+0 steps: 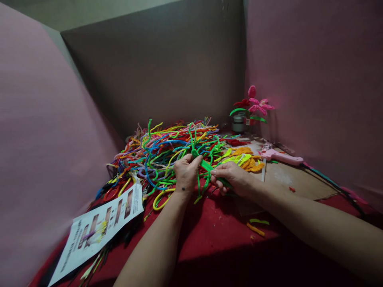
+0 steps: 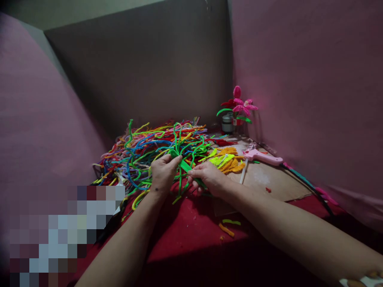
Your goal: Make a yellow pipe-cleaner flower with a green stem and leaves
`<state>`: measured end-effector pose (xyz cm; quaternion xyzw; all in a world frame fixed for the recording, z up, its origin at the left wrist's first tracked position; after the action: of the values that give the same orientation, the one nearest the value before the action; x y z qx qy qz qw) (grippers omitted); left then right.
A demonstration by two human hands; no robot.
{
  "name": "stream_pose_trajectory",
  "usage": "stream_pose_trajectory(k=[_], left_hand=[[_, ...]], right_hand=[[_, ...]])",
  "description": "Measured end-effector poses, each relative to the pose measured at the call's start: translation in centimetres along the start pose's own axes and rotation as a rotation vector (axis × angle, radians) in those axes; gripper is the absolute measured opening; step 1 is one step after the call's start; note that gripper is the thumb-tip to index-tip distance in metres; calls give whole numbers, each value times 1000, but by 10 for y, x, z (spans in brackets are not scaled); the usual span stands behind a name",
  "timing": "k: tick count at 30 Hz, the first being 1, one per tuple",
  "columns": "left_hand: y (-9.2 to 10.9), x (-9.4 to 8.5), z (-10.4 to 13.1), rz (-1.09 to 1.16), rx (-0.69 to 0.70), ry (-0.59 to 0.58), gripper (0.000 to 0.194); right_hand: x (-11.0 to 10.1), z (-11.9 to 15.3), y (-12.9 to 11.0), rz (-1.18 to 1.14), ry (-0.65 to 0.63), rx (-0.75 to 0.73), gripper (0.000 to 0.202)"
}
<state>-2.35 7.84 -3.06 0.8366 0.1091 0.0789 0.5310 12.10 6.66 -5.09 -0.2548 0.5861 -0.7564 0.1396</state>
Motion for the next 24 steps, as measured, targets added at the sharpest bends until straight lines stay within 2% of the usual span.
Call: stream_pose_trajectory(k=[4,5,6,7,8,9,11,13,15,21,24], left_hand=[[8,-9,-3,-2,-10,65,17],[14,-12,-3,-18,33,91,13],[21,-15,-2,-99,175,132,14],[28,-17,-1,-206,330,89,17],[35,-17,1,-306,457,-31,16],[40,-16,4,-376,537,-215,13],[45,-11,9,-442,586,-561,12],[43,-7,12,-457,558,-775,15],[39,-5,13,-474,521,-846,17],[34,-8,15,-538,482,-863,8],[35,-11,16,-635,483,-924,6]], right_hand=[[-4,-1,0,-10,-8,20,20],[-4,-1,0,-3,-6,25,20],[-5,-1,-1,3,-3,29,20],[-5,-1,-2,10,1,34,21],[-6,-1,-2,17,6,37,21],[-6,-1,-3,27,11,40,20],[-7,0,-5,56,8,44,16],[-8,1,-6,123,-7,44,12],[-8,2,-7,228,-33,53,11],[-8,5,-11,476,-81,112,14],[-6,6,-12,639,-108,104,15]])
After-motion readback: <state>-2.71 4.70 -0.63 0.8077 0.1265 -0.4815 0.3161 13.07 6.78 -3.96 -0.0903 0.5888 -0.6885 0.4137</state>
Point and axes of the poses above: each hand's wrist, its own z-axis away from the middle knuckle, its own x-axis out of the palm, y = z × x, the point moved 1 cm from there along -z, towards the middle knuckle, and after that the axes turned 8 degrees about x, right-handed, at the moved point
